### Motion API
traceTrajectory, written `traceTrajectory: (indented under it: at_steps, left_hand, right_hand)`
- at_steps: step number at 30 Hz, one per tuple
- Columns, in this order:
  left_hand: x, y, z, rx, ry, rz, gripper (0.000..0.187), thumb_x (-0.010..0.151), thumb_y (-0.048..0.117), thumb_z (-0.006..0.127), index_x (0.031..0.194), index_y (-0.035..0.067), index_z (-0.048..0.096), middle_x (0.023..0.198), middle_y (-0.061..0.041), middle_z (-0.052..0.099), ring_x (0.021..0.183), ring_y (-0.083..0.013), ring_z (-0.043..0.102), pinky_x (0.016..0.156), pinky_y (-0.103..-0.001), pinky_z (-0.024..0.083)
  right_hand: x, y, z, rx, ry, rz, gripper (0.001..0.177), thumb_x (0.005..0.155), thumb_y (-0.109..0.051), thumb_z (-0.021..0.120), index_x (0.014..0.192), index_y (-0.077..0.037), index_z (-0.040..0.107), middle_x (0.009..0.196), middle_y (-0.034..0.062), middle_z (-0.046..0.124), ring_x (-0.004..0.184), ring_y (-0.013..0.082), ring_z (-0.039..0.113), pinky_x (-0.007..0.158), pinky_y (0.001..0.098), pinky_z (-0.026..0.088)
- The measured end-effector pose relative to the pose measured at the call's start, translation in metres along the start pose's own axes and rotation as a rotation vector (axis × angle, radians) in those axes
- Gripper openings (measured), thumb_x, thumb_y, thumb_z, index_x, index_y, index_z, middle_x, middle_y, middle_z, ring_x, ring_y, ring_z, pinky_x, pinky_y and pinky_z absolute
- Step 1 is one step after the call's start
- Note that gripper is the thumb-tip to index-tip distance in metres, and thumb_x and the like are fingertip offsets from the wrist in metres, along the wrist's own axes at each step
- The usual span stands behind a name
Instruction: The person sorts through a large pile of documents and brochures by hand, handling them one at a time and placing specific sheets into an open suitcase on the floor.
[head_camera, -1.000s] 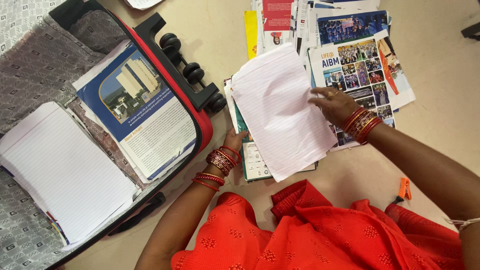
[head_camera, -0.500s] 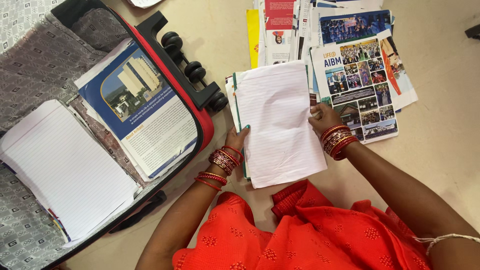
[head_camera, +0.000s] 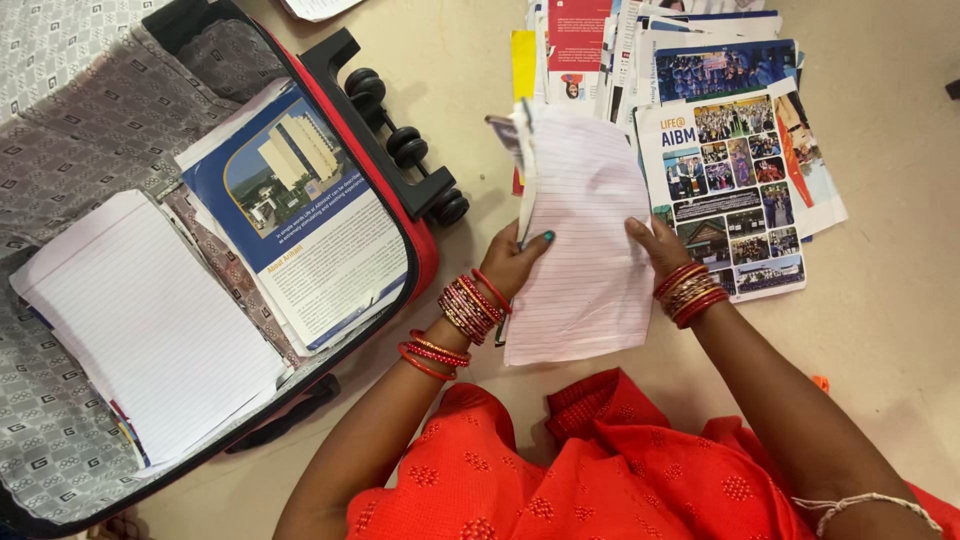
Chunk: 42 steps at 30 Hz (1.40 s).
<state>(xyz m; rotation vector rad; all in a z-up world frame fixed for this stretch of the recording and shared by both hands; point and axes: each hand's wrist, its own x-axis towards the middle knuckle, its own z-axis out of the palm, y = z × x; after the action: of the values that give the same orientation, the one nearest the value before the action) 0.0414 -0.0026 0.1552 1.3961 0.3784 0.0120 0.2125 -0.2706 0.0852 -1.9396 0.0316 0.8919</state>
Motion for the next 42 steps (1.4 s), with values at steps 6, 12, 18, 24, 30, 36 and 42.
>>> traceTrajectory:
  at_steps: [6, 12, 18, 24, 30, 36, 42]
  left_hand:
    - [-0.007, 0.021, 0.004, 0.073, 0.071, 0.063, 0.045, 0.096, 0.032, 0.069, 0.126, -0.002, 0.062, 0.103, -0.012, 0.074, 0.091, -0.0179, 0.066, 0.081, -0.034, 0.056]
    - [-0.014, 0.02, -0.007, 0.084, 0.143, 0.008, 0.048, 0.093, 0.032, 0.072, 0.122, -0.006, 0.064, 0.109, -0.017, 0.076, 0.098, -0.0232, 0.074, 0.088, -0.035, 0.059]
    - [-0.018, 0.119, -0.033, 0.024, 0.249, 0.285, 0.068, 0.093, 0.031, 0.074, 0.143, -0.004, 0.046, 0.132, -0.021, 0.066, 0.124, -0.0281, 0.064, 0.107, -0.039, 0.051]
    - [-0.092, 0.218, -0.139, 0.056, 0.174, 0.728, 0.054, 0.106, 0.023, 0.075, 0.147, 0.001, 0.048, 0.133, -0.016, 0.069, 0.125, -0.022, 0.069, 0.112, -0.038, 0.061]
    - [-0.167, 0.211, -0.282, -0.053, 0.461, 0.46, 0.062, 0.095, 0.029, 0.082, 0.139, -0.007, 0.055, 0.131, -0.027, 0.069, 0.121, -0.0308, 0.073, 0.108, -0.044, 0.064]
    - [-0.179, 0.113, -0.355, -0.126, 0.809, -0.132, 0.103, 0.077, 0.03, 0.09, 0.152, -0.002, 0.027, 0.148, -0.025, 0.049, 0.139, -0.0327, 0.048, 0.119, -0.047, 0.033]
    - [-0.163, 0.035, -0.393, -0.023, 0.846, -0.135, 0.075, 0.078, 0.029, 0.082, 0.138, -0.001, 0.049, 0.134, -0.022, 0.064, 0.127, -0.033, 0.062, 0.111, -0.042, 0.047]
  right_hand:
    - [-0.022, -0.066, -0.024, 0.439, -0.247, -0.027, 0.077, 0.075, -0.029, 0.081, 0.14, -0.007, 0.045, 0.13, 0.0145, 0.058, 0.125, 0.0312, 0.055, 0.109, 0.0587, 0.044]
    - [-0.052, -0.122, -0.017, 0.062, -0.256, -0.253, 0.049, 0.094, -0.008, 0.064, 0.14, 0.0, 0.049, 0.134, 0.0133, 0.063, 0.128, 0.0254, 0.057, 0.11, 0.0383, 0.046]
    - [-0.078, -0.226, 0.001, 0.316, -0.253, -0.405, 0.051, 0.096, -0.004, 0.065, 0.145, -0.005, 0.051, 0.14, 0.0057, 0.059, 0.131, 0.0216, 0.058, 0.114, 0.0398, 0.05]
    - [-0.085, -0.325, 0.063, 0.344, -0.42, -0.884, 0.033, 0.11, -0.011, 0.063, 0.14, 0.0, 0.053, 0.111, 0.0113, 0.064, 0.093, 0.019, 0.066, 0.087, 0.0351, 0.057]
    - [-0.12, -0.38, 0.226, 0.001, -0.402, -0.857, 0.051, 0.104, -0.032, 0.07, 0.138, 0.001, 0.051, 0.124, 0.0143, 0.07, 0.116, 0.0247, 0.071, 0.102, 0.0418, 0.06]
    - [-0.128, -0.367, 0.349, -0.522, -0.343, -0.46, 0.062, 0.091, -0.033, 0.074, 0.142, -0.005, 0.051, 0.134, 0.0187, 0.064, 0.121, 0.0281, 0.065, 0.103, 0.04, 0.052]
    - [-0.088, -0.319, 0.393, -0.632, -0.233, -0.274, 0.073, 0.088, -0.023, 0.076, 0.151, -0.011, 0.042, 0.148, 0.0213, 0.052, 0.133, 0.0326, 0.056, 0.107, 0.0419, 0.05]
